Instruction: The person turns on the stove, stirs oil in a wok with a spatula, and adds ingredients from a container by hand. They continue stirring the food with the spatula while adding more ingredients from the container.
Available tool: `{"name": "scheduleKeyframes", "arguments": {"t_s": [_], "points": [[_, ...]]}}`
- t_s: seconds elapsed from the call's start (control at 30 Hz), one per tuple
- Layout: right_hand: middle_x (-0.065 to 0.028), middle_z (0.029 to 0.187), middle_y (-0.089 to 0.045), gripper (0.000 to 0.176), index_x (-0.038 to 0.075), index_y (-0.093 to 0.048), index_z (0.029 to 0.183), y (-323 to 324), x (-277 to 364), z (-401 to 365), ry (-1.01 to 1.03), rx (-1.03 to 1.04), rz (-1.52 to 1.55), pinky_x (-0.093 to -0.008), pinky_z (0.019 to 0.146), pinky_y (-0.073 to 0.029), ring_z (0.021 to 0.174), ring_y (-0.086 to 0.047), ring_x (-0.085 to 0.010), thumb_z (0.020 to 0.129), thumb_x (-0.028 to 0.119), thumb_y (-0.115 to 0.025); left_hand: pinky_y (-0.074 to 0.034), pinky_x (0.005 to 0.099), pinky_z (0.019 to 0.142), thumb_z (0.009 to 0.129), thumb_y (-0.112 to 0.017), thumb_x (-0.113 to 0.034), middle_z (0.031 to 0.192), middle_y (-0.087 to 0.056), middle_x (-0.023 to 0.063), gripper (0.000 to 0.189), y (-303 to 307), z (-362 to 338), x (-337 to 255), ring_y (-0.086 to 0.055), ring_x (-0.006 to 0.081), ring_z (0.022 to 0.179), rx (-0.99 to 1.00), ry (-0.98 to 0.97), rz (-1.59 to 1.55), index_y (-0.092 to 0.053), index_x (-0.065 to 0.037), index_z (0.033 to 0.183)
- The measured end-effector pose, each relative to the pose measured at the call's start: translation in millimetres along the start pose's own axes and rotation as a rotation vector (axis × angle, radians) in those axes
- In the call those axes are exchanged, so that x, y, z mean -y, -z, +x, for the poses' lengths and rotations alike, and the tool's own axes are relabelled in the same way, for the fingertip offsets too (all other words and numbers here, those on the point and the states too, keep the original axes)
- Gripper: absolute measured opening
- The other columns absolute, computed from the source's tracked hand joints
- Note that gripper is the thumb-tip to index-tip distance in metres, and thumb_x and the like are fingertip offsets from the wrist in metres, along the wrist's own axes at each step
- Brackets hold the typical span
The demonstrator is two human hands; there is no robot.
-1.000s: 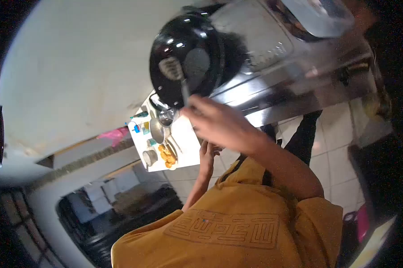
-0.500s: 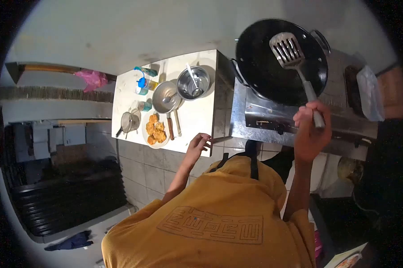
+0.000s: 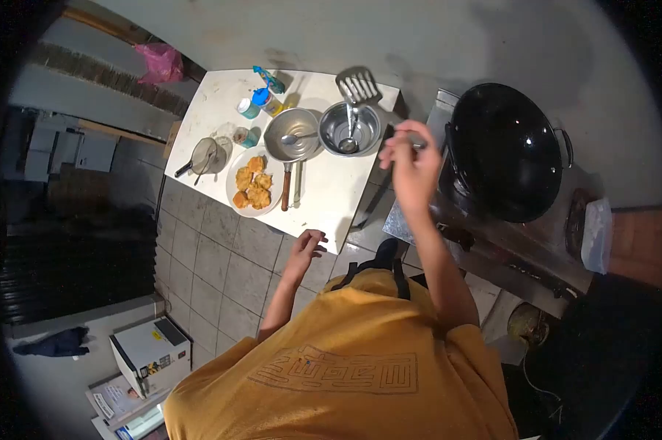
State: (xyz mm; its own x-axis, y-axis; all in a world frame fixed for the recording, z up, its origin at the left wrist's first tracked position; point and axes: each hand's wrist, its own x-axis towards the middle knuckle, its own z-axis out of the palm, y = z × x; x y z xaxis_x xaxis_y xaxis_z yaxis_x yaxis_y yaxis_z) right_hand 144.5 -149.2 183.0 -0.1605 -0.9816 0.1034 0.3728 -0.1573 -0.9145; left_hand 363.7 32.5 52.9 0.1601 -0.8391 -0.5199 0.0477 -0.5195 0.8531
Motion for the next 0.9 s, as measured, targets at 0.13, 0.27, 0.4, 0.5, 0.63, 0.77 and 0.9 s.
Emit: {"name": "scheduleKeyframes", "arguments": {"t_s": [0.13,0.27,0.4,0.5,0.63,0.77,0.9], "points": [[-0.0074,0.077,-0.057,0.007,0.000,-0.055,0.102,-5,-118,5,-0.116,0.062,-0.021,-0.0265,0.051,-0.051,0.059,-0.061,-0.0139,0.097,0.004,-0.053,-0.048,0.0265,0.073,0.100,-0.051,-0.029,0.101,-0.065,0.0052,0.027,17,-11,14,-0.063,0.0148,0.085,-0.055,0.043,-0.052,-0.059,-0.005,0.111],[-0.0079,0.077,-0.056,0.008,0.000,-0.055,0.104,4,-176,0,-0.209,0.080,-0.060,-0.0263,0.050,-0.053,0.061,-0.063,-0.0147,0.098,0.004,-0.052,-0.048,0.0272,0.073,0.099,-0.054,-0.032,0.097,-0.066,0.0041,0.028,22,-15,20,-0.062,0.0130,0.082,-0.110,0.040,-0.098,-0.060,-0.006,0.107],[-0.0086,0.082,-0.057,0.010,0.000,-0.054,0.106,15,-201,-2,-0.260,0.115,-0.100,-0.0270,0.054,-0.054,0.066,-0.066,-0.0171,0.098,0.004,-0.052,-0.048,0.0277,0.073,0.099,-0.054,-0.032,0.098,-0.066,0.0043,0.028,24,-14,19,-0.062,0.0136,0.082,-0.093,0.055,-0.088,-0.060,-0.006,0.107],[-0.0085,0.087,-0.058,0.013,0.001,-0.053,0.110,23,-211,-2,-0.275,0.184,-0.088,-0.0276,0.057,-0.055,0.069,-0.067,-0.0176,0.098,0.005,-0.052,-0.048,0.0277,0.073,0.099,-0.053,-0.032,0.098,-0.066,0.0042,0.027,24,-11,18,-0.062,0.0136,0.082,-0.083,0.054,-0.086,-0.060,-0.007,0.107],[-0.0083,0.090,-0.060,0.022,0.003,-0.051,0.118,29,-212,-3,-0.347,0.253,-0.157,-0.0275,0.059,-0.054,0.075,-0.067,-0.0171,0.097,0.009,-0.055,-0.047,0.0276,0.072,0.099,-0.053,-0.032,0.098,-0.066,0.0042,0.027,24,-4,12,-0.062,0.0133,0.082,-0.055,0.048,-0.084,-0.060,-0.007,0.106],[-0.0085,0.092,-0.063,0.032,0.007,-0.046,0.125,34,-203,-6,-0.402,0.203,-0.200,-0.0270,0.056,-0.053,0.075,-0.066,-0.0159,0.095,0.012,-0.059,-0.048,0.0277,0.072,0.099,-0.053,-0.033,0.099,-0.066,0.0044,0.028,21,5,4,-0.062,0.0137,0.081,-0.028,0.040,-0.047,-0.060,-0.007,0.106],[-0.0083,0.092,-0.062,0.040,0.008,-0.042,0.129,47,-215,-9,-0.457,0.175,-0.168,-0.0268,0.055,-0.053,0.071,-0.065,-0.0150,0.095,0.016,-0.061,-0.048,0.0271,0.073,0.099,-0.054,-0.033,0.100,-0.066,0.0049,0.029,16,11,-7,-0.063,0.0139,0.083,0.001,0.032,-0.038,-0.060,-0.006,0.109]]}}
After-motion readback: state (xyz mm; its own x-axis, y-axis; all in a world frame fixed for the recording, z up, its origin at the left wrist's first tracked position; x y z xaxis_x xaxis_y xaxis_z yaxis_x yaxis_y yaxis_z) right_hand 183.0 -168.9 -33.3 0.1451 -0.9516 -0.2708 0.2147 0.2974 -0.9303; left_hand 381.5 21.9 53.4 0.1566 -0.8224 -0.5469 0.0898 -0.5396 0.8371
